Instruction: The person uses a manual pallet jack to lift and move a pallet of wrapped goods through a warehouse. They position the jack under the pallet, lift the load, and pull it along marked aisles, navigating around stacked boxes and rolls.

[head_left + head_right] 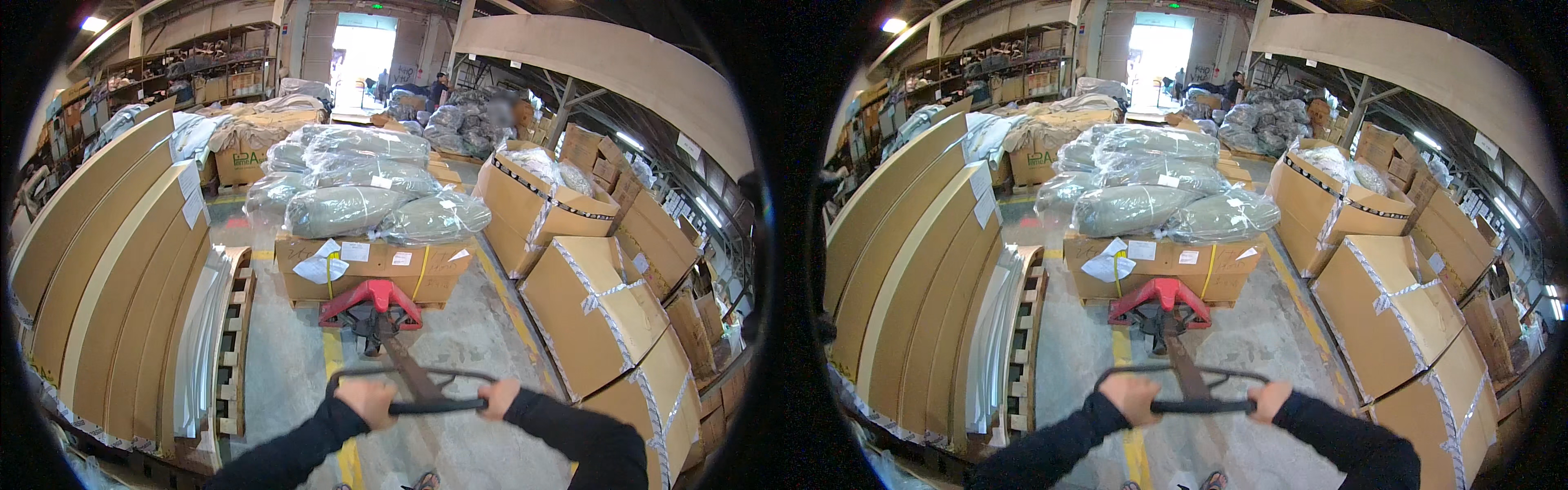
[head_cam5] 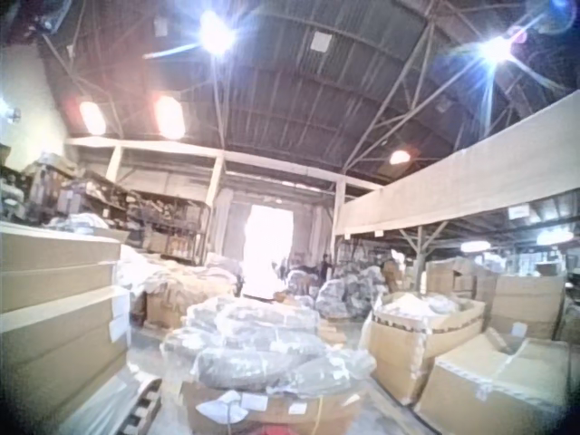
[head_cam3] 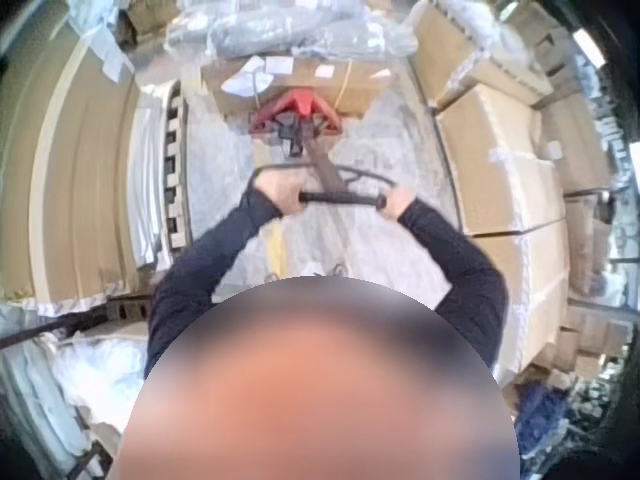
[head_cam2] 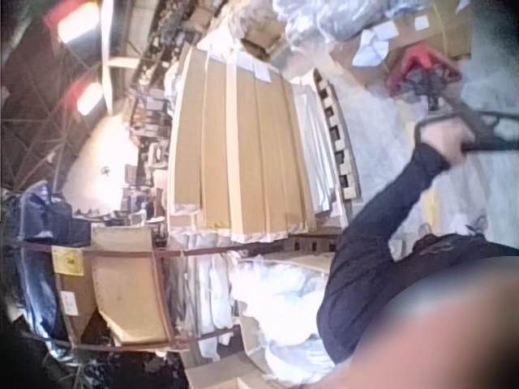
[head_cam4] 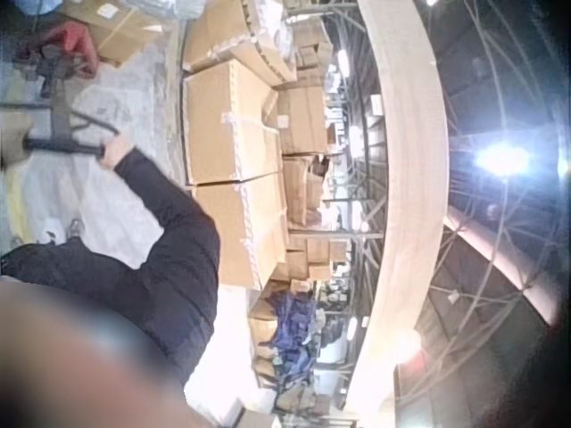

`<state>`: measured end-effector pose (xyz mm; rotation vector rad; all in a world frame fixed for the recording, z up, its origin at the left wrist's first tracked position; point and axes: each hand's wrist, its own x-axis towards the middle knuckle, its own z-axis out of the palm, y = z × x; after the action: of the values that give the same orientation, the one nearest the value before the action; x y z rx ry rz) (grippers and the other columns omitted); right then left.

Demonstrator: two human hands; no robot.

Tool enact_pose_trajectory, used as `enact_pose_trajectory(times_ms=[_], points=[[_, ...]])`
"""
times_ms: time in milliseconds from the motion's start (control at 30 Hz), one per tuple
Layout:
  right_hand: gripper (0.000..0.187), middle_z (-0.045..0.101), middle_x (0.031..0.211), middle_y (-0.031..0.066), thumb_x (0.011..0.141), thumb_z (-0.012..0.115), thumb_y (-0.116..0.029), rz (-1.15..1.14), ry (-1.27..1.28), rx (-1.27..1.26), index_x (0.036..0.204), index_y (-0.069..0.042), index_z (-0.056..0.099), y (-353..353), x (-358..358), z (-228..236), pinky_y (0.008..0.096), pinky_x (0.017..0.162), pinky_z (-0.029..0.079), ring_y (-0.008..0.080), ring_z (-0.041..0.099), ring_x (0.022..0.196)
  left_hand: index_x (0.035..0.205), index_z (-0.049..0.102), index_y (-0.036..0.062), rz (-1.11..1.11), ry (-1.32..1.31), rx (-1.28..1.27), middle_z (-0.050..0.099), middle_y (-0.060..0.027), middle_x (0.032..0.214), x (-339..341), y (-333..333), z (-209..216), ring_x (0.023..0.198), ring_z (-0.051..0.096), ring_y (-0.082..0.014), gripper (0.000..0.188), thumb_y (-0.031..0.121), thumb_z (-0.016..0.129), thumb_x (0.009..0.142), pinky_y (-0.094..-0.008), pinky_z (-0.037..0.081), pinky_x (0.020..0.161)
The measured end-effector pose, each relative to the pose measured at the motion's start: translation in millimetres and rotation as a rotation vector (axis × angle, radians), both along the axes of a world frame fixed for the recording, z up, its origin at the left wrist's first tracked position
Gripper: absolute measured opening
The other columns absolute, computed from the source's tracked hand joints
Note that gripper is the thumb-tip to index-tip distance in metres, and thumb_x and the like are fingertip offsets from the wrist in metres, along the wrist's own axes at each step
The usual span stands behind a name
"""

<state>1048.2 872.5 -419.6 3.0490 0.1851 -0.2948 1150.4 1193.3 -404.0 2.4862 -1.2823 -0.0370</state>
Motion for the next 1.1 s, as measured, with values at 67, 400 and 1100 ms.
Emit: enact_pose_trajectory(times_ms=[67,400,1100], points=[[0.019,0.051,0.048,0.0096,0.064,0.065,-0.033,0.061,-0.086,0.076,0.065,-0.016,0.058,1.6,-47.7,-46.8,0.0439,0.046,0.046,0.0326,0.056,0.047,0.077,0.061,0.0062,-0.027,0.14,0.053,0.062,-0.0122,0.072,-43.1,6.7,-38.3,0.066,0.063,-0.0329,0.037,0.042,0.064,0.07,-0.0435,0.052,0.059],[0.028,0.066,0.076,0.0116,0.071,0.057,-0.036,0.024,0.346,0.132,0.091,-0.02,0.067,5.2,-66.1,-66.7,0.0464,0.066,0.051,0.033,0.065,0.073,0.086,0.067,0.013,-0.057,0.203,0.403,0.065,-0.0115,0.074,-82.4,-7.1,-57.0,0.069,0.064,-0.0329,0.036,0.047,0.058,0.077,-0.0456,0.051,0.06],[0.026,0.066,0.077,0.0137,0.067,0.062,-0.032,0.106,0.273,0.157,0.087,-0.016,0.068,-3.2,-20.9,-49.8,0.0473,0.064,0.05,0.0322,0.064,0.073,0.084,0.069,0.0154,0.076,0.083,0.394,0.066,-0.0095,0.073,-51.1,-15.4,-43.2,0.071,0.065,-0.0288,0.031,0.044,0.059,0.076,-0.0437,0.051,0.062]])
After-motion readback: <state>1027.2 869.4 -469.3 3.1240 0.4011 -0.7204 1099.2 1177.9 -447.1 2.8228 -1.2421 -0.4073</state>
